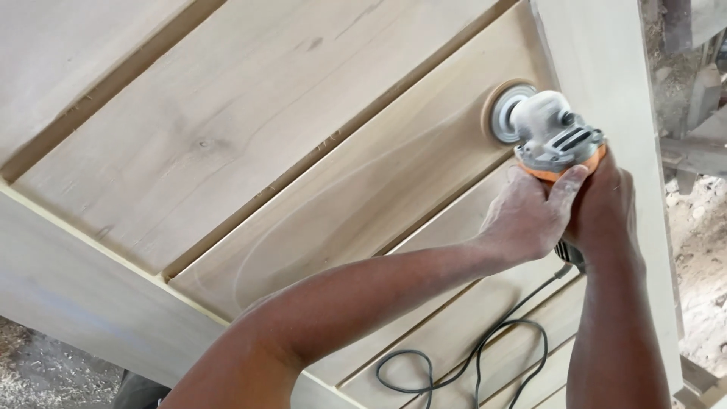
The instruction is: The recorder is sanding the surface and grooves of a wooden door using an angle grinder equipped with a sanding disc.
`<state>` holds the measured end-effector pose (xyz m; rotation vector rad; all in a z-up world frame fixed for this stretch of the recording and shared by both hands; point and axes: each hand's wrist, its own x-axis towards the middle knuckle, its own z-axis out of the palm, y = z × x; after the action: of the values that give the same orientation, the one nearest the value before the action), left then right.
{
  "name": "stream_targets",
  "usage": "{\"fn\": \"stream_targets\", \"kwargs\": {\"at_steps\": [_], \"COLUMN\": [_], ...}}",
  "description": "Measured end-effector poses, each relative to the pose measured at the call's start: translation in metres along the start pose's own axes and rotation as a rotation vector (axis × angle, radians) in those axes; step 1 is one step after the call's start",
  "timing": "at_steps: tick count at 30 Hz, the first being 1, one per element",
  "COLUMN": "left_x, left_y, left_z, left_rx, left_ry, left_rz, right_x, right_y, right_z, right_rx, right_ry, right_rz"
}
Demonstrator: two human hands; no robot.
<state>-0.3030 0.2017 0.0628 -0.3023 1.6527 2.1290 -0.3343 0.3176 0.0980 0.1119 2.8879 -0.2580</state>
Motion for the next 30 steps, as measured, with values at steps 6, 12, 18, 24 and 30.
{"fn": "stream_targets", "kwargs": {"at_steps": [6,12,18,24,30], "left_x": [0.008,-0.054,-0.165,-0.241,-0.279], "left_y": [0.021,-0.009,-0.029,-0.038,-0.056], "left_z": [-0.035,-0.098,-0.183,-0.248,-0.282], "left_rx": [0.0,-0.038,-0.106,-0.127,-0.184], "left_ry": [-0.047,0.068,0.086,0.185,0.211], "left_rz": [-0.031,0.18,-0.043,0.082,0.011], "right_x": [0.016,-0.031,-0.114,-0.177,-0.204], "right_y": [-0.04,-0.099,-0.188,-0.258,-0.29], "right_z": [-0.001,0.029,0.063,0.09,0.118], "right_rx": [0.036,0.064,0.078,0.054,0.08], "right_ry": [-0.033,-0.056,-0.202,-0.274,-0.277], "right_rz": [0.069,-0.117,-0.257,-0.287,-0.443]}}
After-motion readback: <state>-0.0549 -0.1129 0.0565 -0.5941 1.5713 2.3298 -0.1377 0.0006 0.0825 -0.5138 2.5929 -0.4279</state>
